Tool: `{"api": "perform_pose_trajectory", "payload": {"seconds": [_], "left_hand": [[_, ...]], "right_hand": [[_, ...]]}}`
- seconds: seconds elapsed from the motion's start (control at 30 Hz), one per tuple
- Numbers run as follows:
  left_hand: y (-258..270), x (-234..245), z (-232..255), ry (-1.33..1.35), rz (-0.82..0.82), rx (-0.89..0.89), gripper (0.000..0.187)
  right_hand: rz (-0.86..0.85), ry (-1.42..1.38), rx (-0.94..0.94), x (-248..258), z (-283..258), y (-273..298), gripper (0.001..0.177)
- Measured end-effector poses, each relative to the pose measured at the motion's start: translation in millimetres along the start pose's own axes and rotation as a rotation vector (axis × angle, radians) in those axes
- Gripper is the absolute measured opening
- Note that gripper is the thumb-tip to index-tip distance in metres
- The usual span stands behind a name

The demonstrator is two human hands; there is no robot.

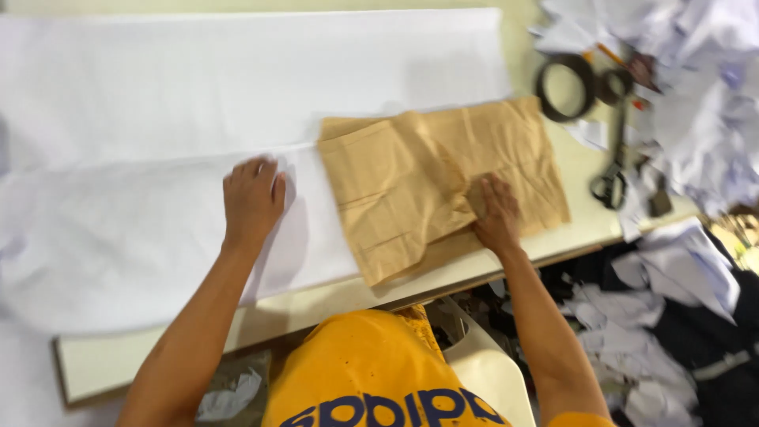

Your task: The person places a paper pattern on a white fabric, uses a ruler and pencil to trace the pattern outline, then uses scissors to cut the fabric along the traced lines. The cut fabric piece is set aside.

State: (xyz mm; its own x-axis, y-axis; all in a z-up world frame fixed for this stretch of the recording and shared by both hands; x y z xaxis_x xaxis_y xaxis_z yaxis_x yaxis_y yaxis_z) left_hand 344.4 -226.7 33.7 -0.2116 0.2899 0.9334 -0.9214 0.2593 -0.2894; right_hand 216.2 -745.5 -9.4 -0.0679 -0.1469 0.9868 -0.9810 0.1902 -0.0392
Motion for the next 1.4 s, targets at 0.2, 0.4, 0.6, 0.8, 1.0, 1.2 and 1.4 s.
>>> {"api": "perform_pose_trajectory", "payload": {"seconds": [0.2, 0.4, 0.6, 0.8, 1.0, 1.2, 1.4], "left_hand": [[38, 8, 88, 0.36, -0.32, 0.214, 0.062], [76, 6, 121, 0.188, -0.162, 0.172, 0.081], [71, 13, 118, 0.398, -0.211, 0.433, 0.062], [60, 45, 120, 0.298, -0.024, 0.368, 0.057], [55, 16, 219, 0.194, -0.059, -0.083, 0.088], [58, -27, 228, 0.1, -0.198, -0.029, 0.074], [62, -1, 180, 0.54, 0.114, 0.039, 0.045]], "right_hand": [[0.063, -0.14, -0.224, 27, 39, 2, 0.072], [0.207, -0.123, -0.566, 17, 198, 12, 0.055], [0.064, -0.308, -0.539, 52, 197, 21, 0.04], [0.078, -0.407, -0.377, 60, 166, 24, 0.02], [0.003, -0.698, -0.428, 74, 139, 14, 0.017], [0.083, -1.018, -0.434, 46, 132, 19, 0.015], [0.073, -0.92, -0.45, 80, 69, 35, 0.015]]}}
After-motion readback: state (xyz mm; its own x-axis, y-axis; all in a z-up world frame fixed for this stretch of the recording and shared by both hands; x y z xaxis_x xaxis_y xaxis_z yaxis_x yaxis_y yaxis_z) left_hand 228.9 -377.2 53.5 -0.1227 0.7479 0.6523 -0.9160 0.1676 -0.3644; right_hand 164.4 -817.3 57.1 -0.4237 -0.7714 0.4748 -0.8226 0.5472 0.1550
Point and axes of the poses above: each hand's wrist, its own y-axis away from the middle knuckle, its own x-axis out of the back of the hand, z = x × y, the point moved 8 cm from there along -y, towards the middle knuckle, and after that the axes turned 1 degree about y, right-handed, at the moved point
